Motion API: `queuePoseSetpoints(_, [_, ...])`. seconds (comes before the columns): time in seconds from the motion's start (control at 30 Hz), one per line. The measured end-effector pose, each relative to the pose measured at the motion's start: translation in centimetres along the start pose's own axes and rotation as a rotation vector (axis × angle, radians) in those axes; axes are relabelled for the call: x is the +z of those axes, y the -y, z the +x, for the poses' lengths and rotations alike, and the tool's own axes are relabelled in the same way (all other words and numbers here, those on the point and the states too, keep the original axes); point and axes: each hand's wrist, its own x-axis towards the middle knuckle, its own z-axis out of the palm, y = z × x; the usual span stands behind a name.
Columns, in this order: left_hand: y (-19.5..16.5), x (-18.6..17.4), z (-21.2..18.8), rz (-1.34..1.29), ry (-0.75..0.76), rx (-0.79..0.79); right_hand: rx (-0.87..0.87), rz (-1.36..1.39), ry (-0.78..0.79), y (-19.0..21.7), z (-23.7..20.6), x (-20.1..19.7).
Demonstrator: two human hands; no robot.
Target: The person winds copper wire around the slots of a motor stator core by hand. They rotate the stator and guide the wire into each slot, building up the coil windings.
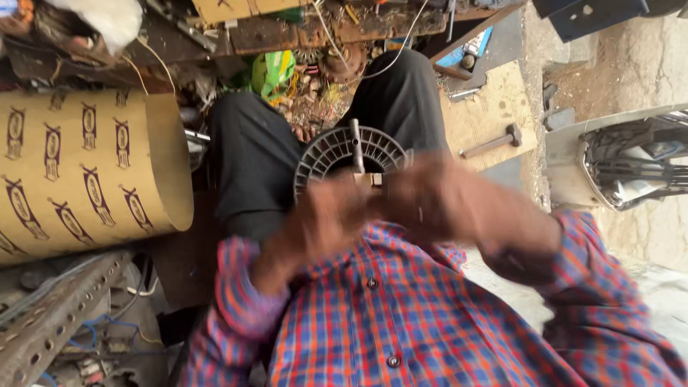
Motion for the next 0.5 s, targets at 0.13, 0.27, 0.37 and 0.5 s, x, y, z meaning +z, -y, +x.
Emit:
queuePoseSetpoints(0.13, [-1.6,1.3,-1.9,-0.402,-0.279,-0.363,0.384,0.026,-0.171,-7.3,1.1,0.8])
queuePoseSetpoints(0.27, [1.4,1.0,3.0,-0.486,-0.368,-0.496,0.423,-0.234,-0.220,-10.9,-2.0,1.1])
queuePoseSetpoints(0.37, [5.2,-0.1,7.3,-0.168,0.252,-0.524,0.540,-0.270,-0.144,-7.8,-4.0,0.5])
queuePoseSetpoints(0.5, [5.3,-1.9,6.2,-0.344,0.177,-0.433,0.176,0.086,0.299,-0.7,-2.5,0.3])
